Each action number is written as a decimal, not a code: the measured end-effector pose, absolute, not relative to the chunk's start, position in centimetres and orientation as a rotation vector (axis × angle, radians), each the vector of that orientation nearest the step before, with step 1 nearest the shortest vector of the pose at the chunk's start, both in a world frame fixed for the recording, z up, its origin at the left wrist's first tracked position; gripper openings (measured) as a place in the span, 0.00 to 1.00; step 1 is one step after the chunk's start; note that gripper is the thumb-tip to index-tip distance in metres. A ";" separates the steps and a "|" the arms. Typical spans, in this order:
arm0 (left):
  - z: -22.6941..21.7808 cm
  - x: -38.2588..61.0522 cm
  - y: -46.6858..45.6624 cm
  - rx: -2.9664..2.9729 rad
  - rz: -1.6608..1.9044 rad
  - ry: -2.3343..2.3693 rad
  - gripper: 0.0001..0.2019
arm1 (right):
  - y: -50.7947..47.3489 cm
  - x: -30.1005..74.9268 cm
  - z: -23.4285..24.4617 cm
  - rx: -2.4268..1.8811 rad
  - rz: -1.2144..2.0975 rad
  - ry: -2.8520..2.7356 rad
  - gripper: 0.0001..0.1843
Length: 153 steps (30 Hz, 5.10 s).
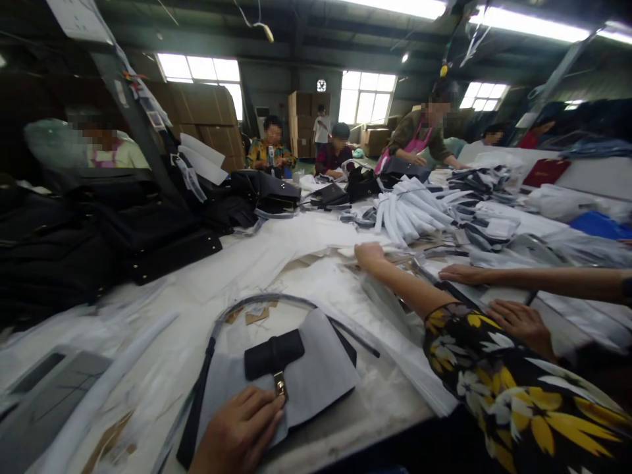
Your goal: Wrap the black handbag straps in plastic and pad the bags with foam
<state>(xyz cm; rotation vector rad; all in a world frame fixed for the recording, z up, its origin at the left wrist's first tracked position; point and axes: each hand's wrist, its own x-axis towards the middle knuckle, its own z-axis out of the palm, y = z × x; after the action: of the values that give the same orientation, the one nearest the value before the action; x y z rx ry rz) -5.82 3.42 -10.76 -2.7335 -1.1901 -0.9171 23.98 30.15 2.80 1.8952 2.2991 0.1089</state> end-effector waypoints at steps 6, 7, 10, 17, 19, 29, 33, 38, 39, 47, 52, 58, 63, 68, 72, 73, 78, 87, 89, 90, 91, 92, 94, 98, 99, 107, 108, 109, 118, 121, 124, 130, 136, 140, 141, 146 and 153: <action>-10.0 -5.6 3.1 -2.719 -0.888 -1.258 0.10 | 19.6 17.7 4.7 1.520 0.315 2.764 0.15; -10.1 -5.6 3.1 -2.709 -0.879 -1.264 0.10 | 17.3 16.2 4.3 1.346 0.289 2.897 0.13; -10.9 -5.9 2.9 -2.645 -0.880 -1.292 0.10 | 12.3 12.8 1.7 0.792 0.056 3.127 0.13; -11.5 -6.0 2.3 -2.566 -0.884 -1.333 0.12 | 14.9 13.9 -3.7 0.322 -0.103 3.056 0.30; -11.1 -5.9 2.4 -2.598 -0.879 -1.357 0.11 | 15.1 14.3 -3.4 0.393 -0.040 3.060 0.28; -11.6 -5.4 0.6 -2.582 -0.832 -1.529 0.13 | 9.7 14.3 -7.1 0.633 -0.191 3.140 0.33; -11.4 -4.7 -0.8 -2.549 -0.795 -1.638 0.13 | 9.1 14.4 -8.7 0.676 -0.236 3.161 0.33; -11.4 -4.4 -0.9 -2.555 -0.821 -1.705 0.11 | 7.8 13.3 -8.6 0.916 -0.142 3.129 0.33; -11.4 -4.4 -0.9 -2.556 -0.837 -1.705 0.11 | 7.7 13.2 -8.6 0.930 -0.133 3.128 0.33; -7.6 -3.0 -3.0 -2.407 -1.001 -1.717 0.10 | 7.5 13.5 -9.8 1.016 -0.207 3.146 0.37; -7.4 -2.0 -1.5 -2.370 -1.061 -1.778 0.19 | 7.9 13.8 -9.7 0.955 -0.271 3.111 0.36; -11.3 -1.4 -0.6 -2.391 -1.080 -1.913 0.30 | 14.2 12.1 -2.5 0.565 -0.406 2.836 0.18; -12.4 -1.2 -1.3 -2.383 -0.918 -1.927 0.31 | 18.0 -0.2 0.9 0.357 -0.235 3.022 0.14; -13.1 -0.9 -1.0 -2.366 -0.998 -1.932 0.31 | 17.2 -14.1 -3.6 0.214 -0.183 3.101 0.17; -13.4 -0.5 -0.2 -2.354 -1.224 -1.858 0.28 | 16.7 -18.9 -6.5 0.222 -0.084 3.102 0.18; -13.4 -0.4 -0.1 -2.354 -1.268 -1.834 0.27 | 16.7 -19.3 -6.7 0.205 -0.064 3.100 0.18; -13.2 -0.6 -0.1 -2.389 -1.248 -1.860 0.29 | 17.6 -18.0 -4.4 0.099 -0.022 3.151 0.12; -11.0 -1.4 0.2 -2.482 -0.586 -1.853 0.32 | 18.5 0.6 4.6 0.369 -0.388 3.374 0.24; -10.4 -1.6 0.7 -2.506 -0.495 -1.789 0.31 | 17.3 6.8 5.4 0.461 -0.559 3.412 0.23; -10.3 -1.7 0.9 -2.527 -0.471 -1.758 0.31 | 16.5 9.9 5.4 0.527 -0.648 3.411 0.23; -10.2 -1.9 1.1 -2.549 -0.460 -1.733 0.31 | 15.5 12.7 5.3 0.615 -0.737 3.401 0.22; -10.1 -2.0 1.2 -2.565 -0.455 -1.718 0.31 | 14.3 15.4 5.1 0.698 -0.813 3.376 0.21; -9.9 -2.3 1.5 -2.586 -0.450 -1.703 0.28 | 11.8 19.9 4.1 0.822 -0.929 3.301 0.19; -8.6 -3.3 2.0 -2.664 -0.422 -1.635 0.24 | 6.7 25.2 0.5 0.940 -0.911 3.197 0.14; -8.1 -3.5 2.3 -2.689 -0.413 -1.627 0.24 | 5.5 25.7 -0.7 0.964 -0.861 3.198 0.13; -5.6 -4.3 3.7 -2.859 -0.342 -1.705 0.22 | 2.2 21.4 -9.6 1.403 -0.277 3.447 0.15; -5.6 -4.2 3.5 -2.853 -0.328 -1.708 0.23 | 2.3 20.4 -10.6 1.437 -0.249 3.471 0.15; -5.6 -4.0 3.3 -2.841 -0.314 -1.712 0.25 | 2.5 19.4 -11.4 1.452 -0.228 3.497 0.14; -10.3 -2.4 0.6 -2.492 -0.392 -1.565 0.29 | 3.7 19.0 -13.0 1.156 -0.223 3.769 0.15; -11.7 -2.1 0.2 -2.409 -0.454 -1.530 0.27 | 4.6 21.1 -10.8 1.068 -0.079 3.727 0.22; -11.9 -1.9 0.1 -2.385 -0.447 -1.536 0.28 | 6.0 22.3 -9.9 1.122 0.032 3.552 0.26; -10.4 0.4 0.3 -2.379 -0.338 -1.653 0.24 | 7.1 22.1 -12.6 1.214 0.033 3.617 0.20; -11.0 1.9 1.2 -2.432 -0.341 -1.545 0.24 | 5.9 22.5 -12.0 1.246 -0.065 3.706 0.20; -11.9 1.3 1.1 -2.427 -0.346 -1.546 0.30 | 3.4 24.3 -10.9 1.694 -0.641 3.644 0.14; -12.1 1.2 1.1 -2.428 -0.348 -1.548 0.31 | 2.8 24.7 -10.8 1.890 -0.923 3.473 0.13; -12.6 1.0 1.0 -2.388 -0.388 -1.517 0.31 | 1.7 25.2 -10.9 2.066 -2.320 2.212 0.25; -13.1 0.7 1.1 -2.313 -0.460 -1.430 0.32 | 2.0 22.0 -9.1 1.833 -3.256 1.492 0.18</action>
<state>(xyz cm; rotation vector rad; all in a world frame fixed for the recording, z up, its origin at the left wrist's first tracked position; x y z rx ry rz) 0.66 1.07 -13.09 -2.3134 -1.4303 -0.4601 21.96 2.02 -9.12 1.8328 1.4920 -3.2565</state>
